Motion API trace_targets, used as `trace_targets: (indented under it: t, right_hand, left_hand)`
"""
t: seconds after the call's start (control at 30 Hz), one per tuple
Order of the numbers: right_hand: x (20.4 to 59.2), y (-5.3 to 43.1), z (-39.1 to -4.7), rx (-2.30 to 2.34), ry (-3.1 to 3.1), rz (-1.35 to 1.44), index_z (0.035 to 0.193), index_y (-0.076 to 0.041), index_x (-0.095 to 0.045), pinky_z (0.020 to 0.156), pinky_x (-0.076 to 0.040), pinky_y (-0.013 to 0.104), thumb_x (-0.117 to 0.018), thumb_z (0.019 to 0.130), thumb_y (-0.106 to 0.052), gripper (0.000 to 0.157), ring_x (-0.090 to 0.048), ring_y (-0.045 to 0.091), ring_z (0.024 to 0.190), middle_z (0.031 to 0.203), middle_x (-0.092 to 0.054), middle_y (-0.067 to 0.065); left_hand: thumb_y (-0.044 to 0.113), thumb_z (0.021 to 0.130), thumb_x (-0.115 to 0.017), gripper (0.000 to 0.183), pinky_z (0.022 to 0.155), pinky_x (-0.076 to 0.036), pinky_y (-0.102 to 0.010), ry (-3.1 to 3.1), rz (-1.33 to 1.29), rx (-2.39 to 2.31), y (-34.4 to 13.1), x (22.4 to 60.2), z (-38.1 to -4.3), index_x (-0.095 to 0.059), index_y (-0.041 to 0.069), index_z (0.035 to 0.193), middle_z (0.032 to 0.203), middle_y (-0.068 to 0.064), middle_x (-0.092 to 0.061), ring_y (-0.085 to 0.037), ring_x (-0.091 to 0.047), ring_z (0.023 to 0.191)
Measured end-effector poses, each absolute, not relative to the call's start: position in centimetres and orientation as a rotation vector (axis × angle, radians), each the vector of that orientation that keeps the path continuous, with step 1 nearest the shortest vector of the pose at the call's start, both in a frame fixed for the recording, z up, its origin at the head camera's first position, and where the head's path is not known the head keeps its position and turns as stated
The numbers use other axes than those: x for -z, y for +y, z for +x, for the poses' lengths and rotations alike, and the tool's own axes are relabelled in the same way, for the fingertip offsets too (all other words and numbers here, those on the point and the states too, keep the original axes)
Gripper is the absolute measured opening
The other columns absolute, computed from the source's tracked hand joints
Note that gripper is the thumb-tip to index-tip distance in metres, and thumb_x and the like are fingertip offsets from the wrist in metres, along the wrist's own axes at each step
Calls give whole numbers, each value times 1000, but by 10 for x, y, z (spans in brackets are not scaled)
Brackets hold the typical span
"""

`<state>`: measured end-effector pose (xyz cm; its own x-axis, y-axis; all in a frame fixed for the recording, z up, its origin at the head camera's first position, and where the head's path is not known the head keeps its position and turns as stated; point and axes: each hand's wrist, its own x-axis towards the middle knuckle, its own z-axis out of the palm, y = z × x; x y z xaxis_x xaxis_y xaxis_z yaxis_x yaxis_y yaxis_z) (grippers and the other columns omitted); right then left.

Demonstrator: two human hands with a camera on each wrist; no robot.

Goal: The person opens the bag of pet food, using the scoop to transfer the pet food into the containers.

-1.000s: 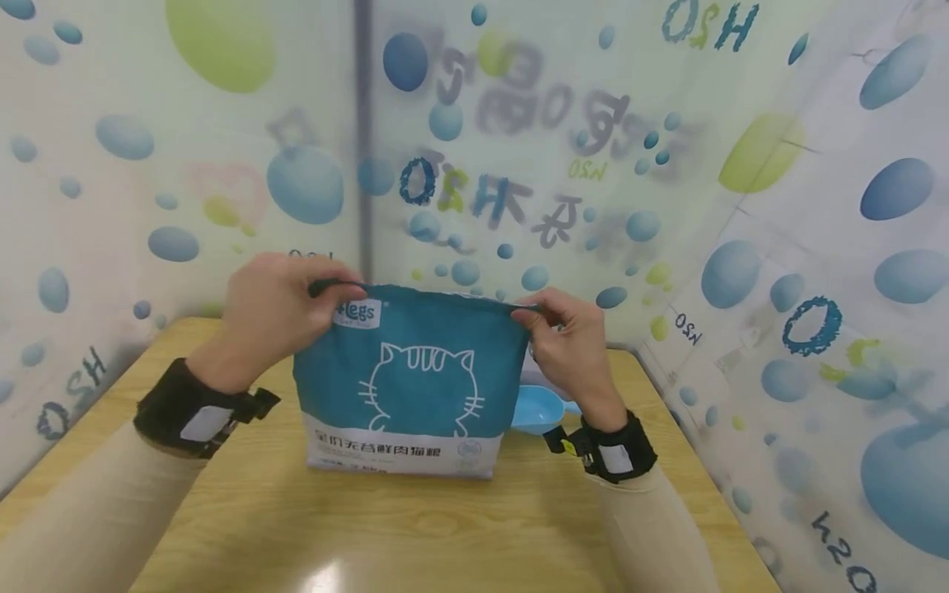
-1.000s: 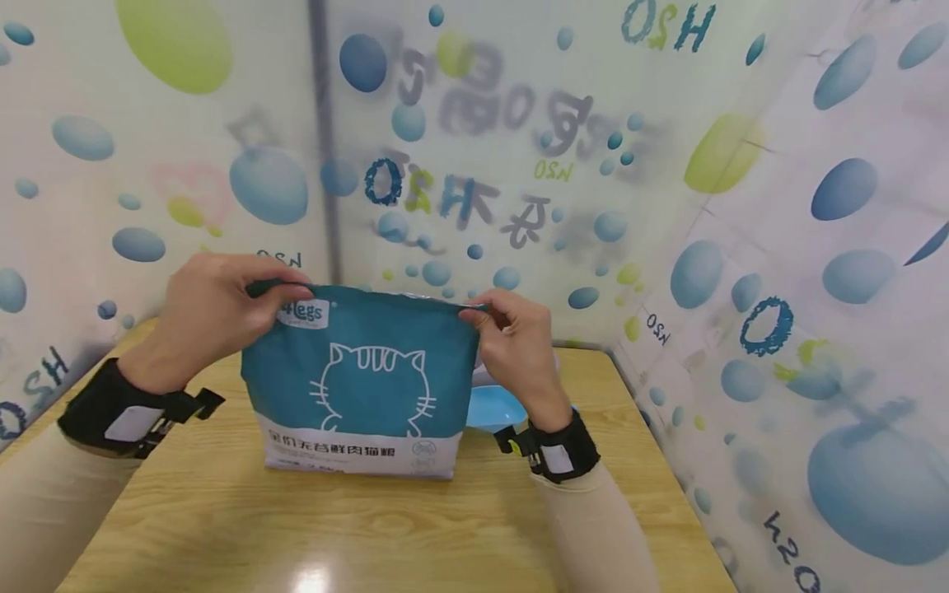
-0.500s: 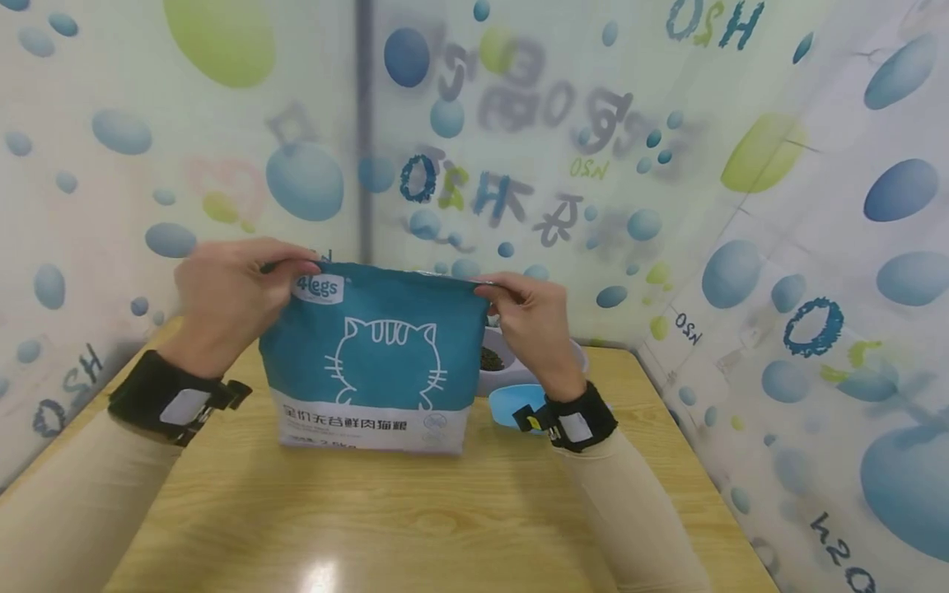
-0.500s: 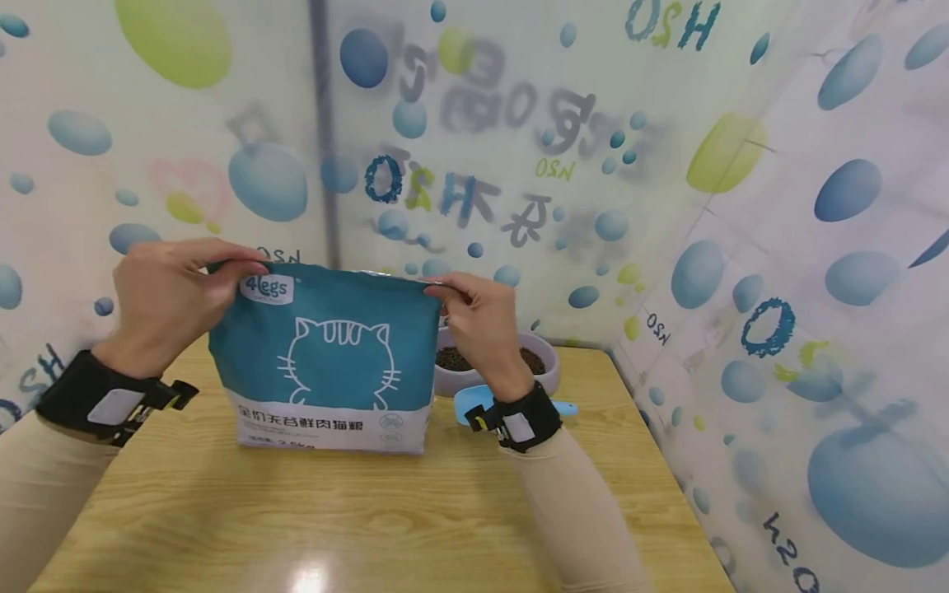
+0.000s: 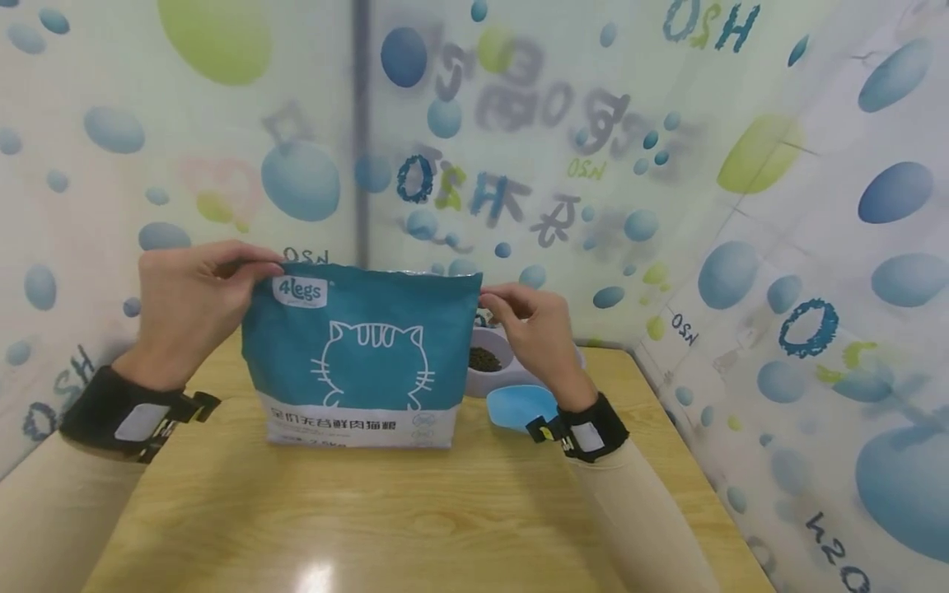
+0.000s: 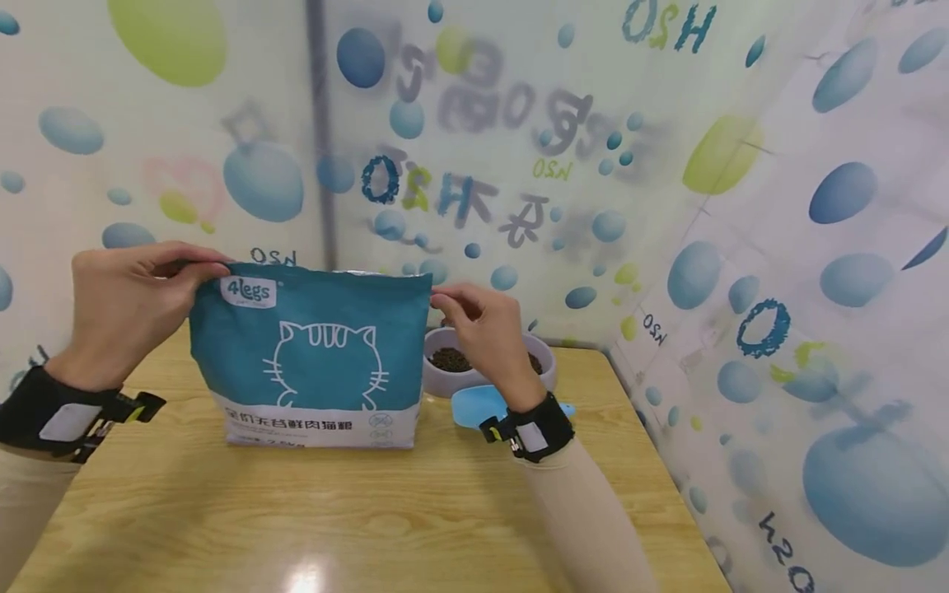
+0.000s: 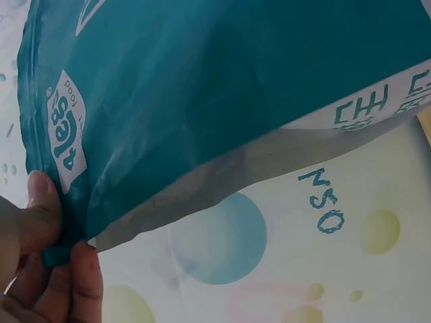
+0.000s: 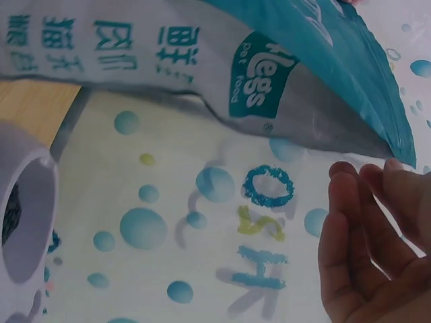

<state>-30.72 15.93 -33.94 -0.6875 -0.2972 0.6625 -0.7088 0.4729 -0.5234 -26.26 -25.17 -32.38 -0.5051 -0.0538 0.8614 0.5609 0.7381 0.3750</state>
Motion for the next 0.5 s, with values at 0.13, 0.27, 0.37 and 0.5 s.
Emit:
trace_targets:
  t: [0.13,0.27,0.37,0.5]
  right_hand:
    - [346,175,-301,-1102,-2262,790,134,-11,-86,84,-63,25,-75,117,-18,22,-86,27,95,116,-90,9]
    - [355,197,-299,-1080,-2281,756,135,-11,-85,85,-62,19,-73,117,-17,22,-86,25,99,117,-89,9]
    - [365,216,-297,-1010,-2296,744,134,-9,-84,87,-61,20,-75,116,-16,21,-83,24,99,118,-89,8]
    - [380,240,-294,-899,-2303,743,134,-8,-83,90,-64,29,-77,114,-13,22,-82,24,101,118,-87,9]
  left_hand:
    - [5,99,-94,13,82,-44,4,-2006,-369,816,-258,326,-261,-92,6,112,101,-21,-89,37,-60,90]
    - [11,102,-93,13,67,-38,0,-2079,-295,801,-266,333,-259,-90,5,113,95,-24,-87,35,-51,75]
    - [10,104,-89,11,57,-34,-8,-2117,-273,780,-272,341,-258,-88,2,111,93,-27,-85,35,-45,71]
    - [7,107,-85,10,51,-33,-13,-2139,-264,763,-281,348,-255,-88,-1,111,93,-29,-85,36,-44,72]
